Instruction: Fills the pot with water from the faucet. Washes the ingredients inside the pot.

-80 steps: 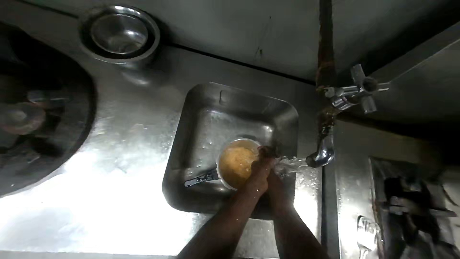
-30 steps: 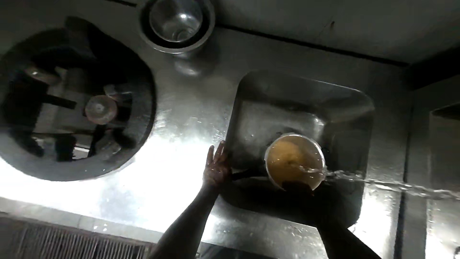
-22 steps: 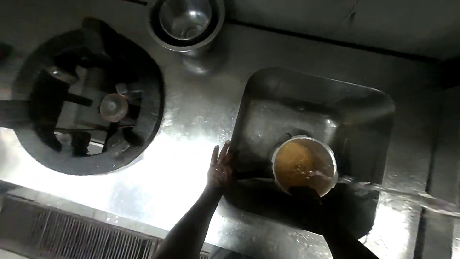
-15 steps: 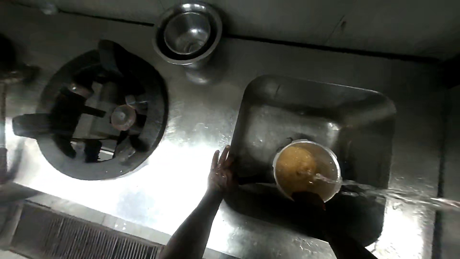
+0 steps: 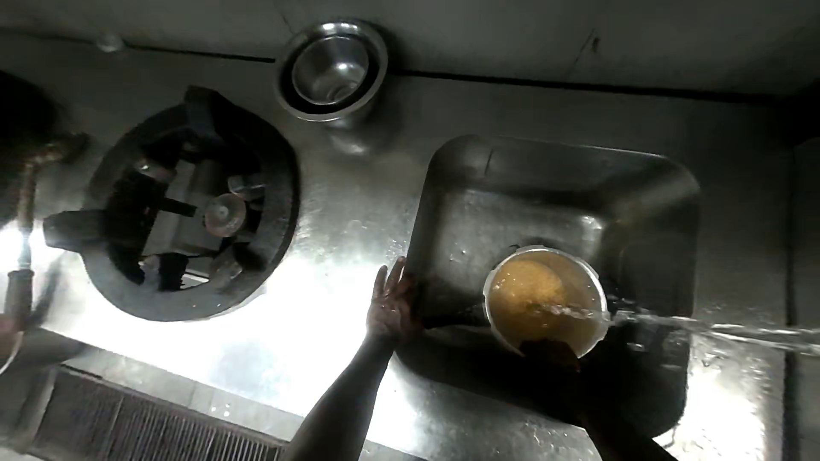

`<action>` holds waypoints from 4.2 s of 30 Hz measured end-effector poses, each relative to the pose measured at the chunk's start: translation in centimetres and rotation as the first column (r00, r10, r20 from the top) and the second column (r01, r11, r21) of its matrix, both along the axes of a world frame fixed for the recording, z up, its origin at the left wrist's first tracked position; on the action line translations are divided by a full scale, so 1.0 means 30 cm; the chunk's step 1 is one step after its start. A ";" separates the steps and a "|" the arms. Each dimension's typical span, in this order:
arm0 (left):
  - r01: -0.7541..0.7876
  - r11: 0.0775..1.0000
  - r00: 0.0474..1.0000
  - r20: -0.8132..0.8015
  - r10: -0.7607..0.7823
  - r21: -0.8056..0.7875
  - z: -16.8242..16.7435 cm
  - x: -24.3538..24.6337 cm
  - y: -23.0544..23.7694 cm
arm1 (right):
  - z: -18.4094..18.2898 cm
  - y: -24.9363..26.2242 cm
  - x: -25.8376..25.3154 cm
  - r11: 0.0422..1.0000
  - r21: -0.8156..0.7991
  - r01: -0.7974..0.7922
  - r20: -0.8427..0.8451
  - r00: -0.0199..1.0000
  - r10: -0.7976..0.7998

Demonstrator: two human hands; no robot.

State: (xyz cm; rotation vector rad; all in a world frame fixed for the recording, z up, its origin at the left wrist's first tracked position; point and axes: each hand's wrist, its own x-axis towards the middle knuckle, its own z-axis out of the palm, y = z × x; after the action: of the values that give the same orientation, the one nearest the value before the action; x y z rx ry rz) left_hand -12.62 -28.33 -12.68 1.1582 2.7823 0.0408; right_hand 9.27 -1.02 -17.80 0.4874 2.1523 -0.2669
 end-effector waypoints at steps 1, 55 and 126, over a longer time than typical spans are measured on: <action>0.002 1.000 1.000 -0.008 -0.002 -0.005 0.000 -0.001 0.001 | -0.005 -0.001 0.005 1.000 0.008 -0.003 -0.019 1.000 0.003; 0.027 0.993 0.998 0.048 -0.033 0.119 -0.001 -0.010 -0.006 | -0.007 0.010 -0.004 0.996 -0.078 0.048 0.011 0.999 -0.047; 0.024 0.998 0.998 0.056 -0.027 0.055 0.008 -0.009 0.002 | -0.033 0.024 0.005 0.994 -0.088 0.072 -0.015 0.997 -0.073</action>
State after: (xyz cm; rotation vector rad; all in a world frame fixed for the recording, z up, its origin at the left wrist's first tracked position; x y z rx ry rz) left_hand -12.90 -28.28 -12.44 1.1851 2.7331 0.1445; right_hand 9.41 -0.30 -18.79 0.5148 2.1334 -0.4061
